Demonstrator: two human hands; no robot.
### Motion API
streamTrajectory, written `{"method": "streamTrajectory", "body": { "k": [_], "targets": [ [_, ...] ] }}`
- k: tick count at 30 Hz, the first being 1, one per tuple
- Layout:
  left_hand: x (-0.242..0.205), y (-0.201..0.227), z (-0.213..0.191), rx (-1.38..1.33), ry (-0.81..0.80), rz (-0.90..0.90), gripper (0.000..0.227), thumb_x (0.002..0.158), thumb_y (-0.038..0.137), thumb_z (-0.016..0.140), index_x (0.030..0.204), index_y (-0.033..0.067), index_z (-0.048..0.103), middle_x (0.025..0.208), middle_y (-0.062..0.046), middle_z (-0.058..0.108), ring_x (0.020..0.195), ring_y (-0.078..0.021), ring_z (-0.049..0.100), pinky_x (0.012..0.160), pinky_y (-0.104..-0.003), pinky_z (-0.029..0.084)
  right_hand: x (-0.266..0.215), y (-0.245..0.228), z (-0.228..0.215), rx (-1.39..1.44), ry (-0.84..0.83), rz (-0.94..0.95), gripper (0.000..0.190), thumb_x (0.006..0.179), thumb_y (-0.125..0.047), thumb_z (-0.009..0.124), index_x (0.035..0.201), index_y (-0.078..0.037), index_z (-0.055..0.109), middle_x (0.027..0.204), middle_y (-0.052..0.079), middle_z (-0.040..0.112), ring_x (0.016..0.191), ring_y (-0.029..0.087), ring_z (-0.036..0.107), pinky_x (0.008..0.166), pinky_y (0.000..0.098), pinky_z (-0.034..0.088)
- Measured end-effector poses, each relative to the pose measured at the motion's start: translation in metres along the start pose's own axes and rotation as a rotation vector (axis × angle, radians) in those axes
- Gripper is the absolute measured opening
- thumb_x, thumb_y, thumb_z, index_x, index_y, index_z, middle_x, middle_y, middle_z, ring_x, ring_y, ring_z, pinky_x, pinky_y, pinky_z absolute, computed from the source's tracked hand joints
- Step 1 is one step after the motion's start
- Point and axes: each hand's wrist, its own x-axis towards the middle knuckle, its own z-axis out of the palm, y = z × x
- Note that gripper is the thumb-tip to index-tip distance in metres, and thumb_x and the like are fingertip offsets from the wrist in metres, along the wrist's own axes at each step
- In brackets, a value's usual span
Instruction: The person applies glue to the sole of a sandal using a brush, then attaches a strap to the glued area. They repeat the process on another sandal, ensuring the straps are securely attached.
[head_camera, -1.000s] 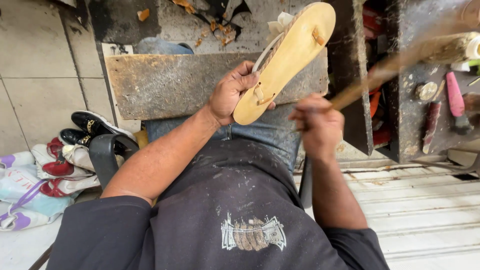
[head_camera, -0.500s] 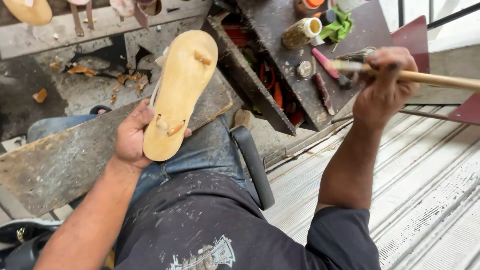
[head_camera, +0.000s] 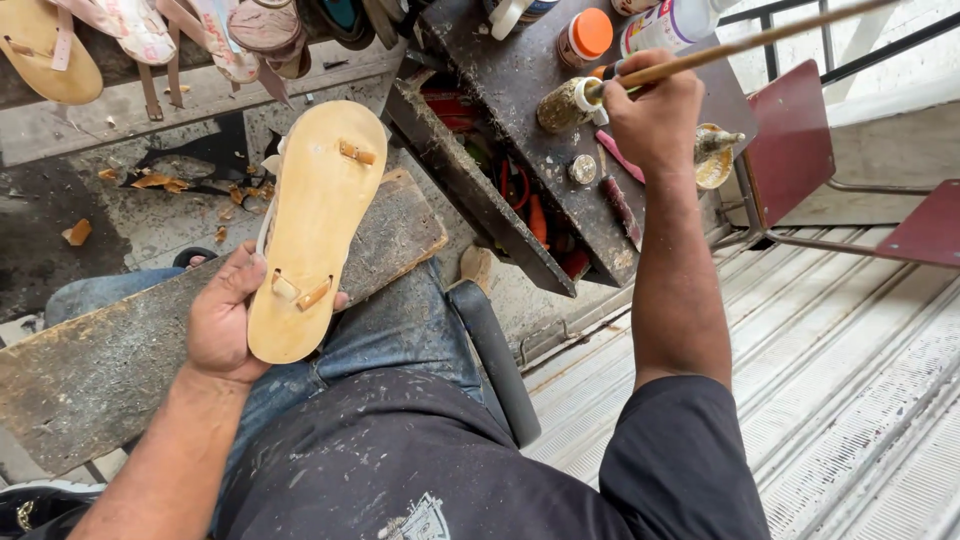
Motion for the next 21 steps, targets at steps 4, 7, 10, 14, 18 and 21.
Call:
{"method": "streamTrajectory", "body": {
  "k": [4,7,10,14,18,21],
  "targets": [
    [-0.002,0.002,0.003,0.017,0.059,0.003,0.022,0.094,0.015,0.064,0.116,0.0119,0.065,0.144,-0.021,0.062,0.117,-0.0565,0.062,0.082,-0.08,0.052,0.002,-0.005,0.006,-0.05,-0.1,0.043,0.007,0.09,-0.01,0.086,0.093,-0.008,0.08,0.086,0.005,0.078,0.075,0.012,0.072,0.072,0.0288,0.066],
    [-0.002,0.004,0.008,0.043,0.025,0.012,0.032,0.095,0.017,0.064,0.126,0.0088,0.064,0.144,-0.021,0.062,0.116,-0.0523,0.063,0.08,-0.077,0.053,-0.001,0.003,0.0,0.153,0.044,-0.064,0.007,0.092,0.009,0.075,0.093,0.002,0.074,0.083,0.013,0.073,0.072,0.019,0.077,0.061,0.0248,0.07],
    [0.0,0.005,0.004,0.044,0.035,0.005,0.037,0.095,0.017,0.062,0.131,0.009,0.062,0.143,-0.022,0.063,0.117,-0.0538,0.063,0.082,-0.077,0.053,-0.004,-0.011,-0.014,0.416,0.236,0.145,0.01,0.089,0.007,0.068,0.091,-0.002,0.064,0.081,0.015,0.066,0.072,0.026,0.079,0.055,0.0305,0.071],
    [0.004,0.005,0.005,0.045,0.055,0.003,0.041,0.094,0.019,0.062,0.134,0.0098,0.06,0.142,-0.022,0.063,0.114,-0.053,0.063,0.082,-0.077,0.052,-0.011,0.019,-0.014,0.563,0.341,0.24,0.016,0.094,0.01,0.061,0.095,-0.005,0.058,0.091,0.014,0.063,0.077,0.024,0.078,0.054,0.0301,0.072],
    [0.005,0.007,0.018,0.043,-0.012,0.007,0.051,0.094,0.019,0.061,0.143,0.0086,0.054,0.143,-0.022,0.062,0.118,-0.0503,0.063,0.082,-0.074,0.055,-0.025,0.034,0.004,0.813,0.5,0.396,0.011,0.097,-0.003,0.067,0.105,-0.006,0.06,0.093,0.016,0.071,0.071,0.027,0.075,0.052,0.0346,0.068],
    [0.01,0.003,0.023,0.017,-0.005,0.006,0.051,0.093,0.018,0.062,0.142,0.0049,0.055,0.134,-0.025,0.065,0.11,-0.0511,0.066,0.081,-0.074,0.056,-0.031,0.017,0.008,0.827,0.663,0.33,0.014,0.095,-0.019,0.069,0.092,-0.009,0.06,0.071,0.012,0.061,0.052,0.022,0.06,0.042,0.0348,0.052]
  ]
}}
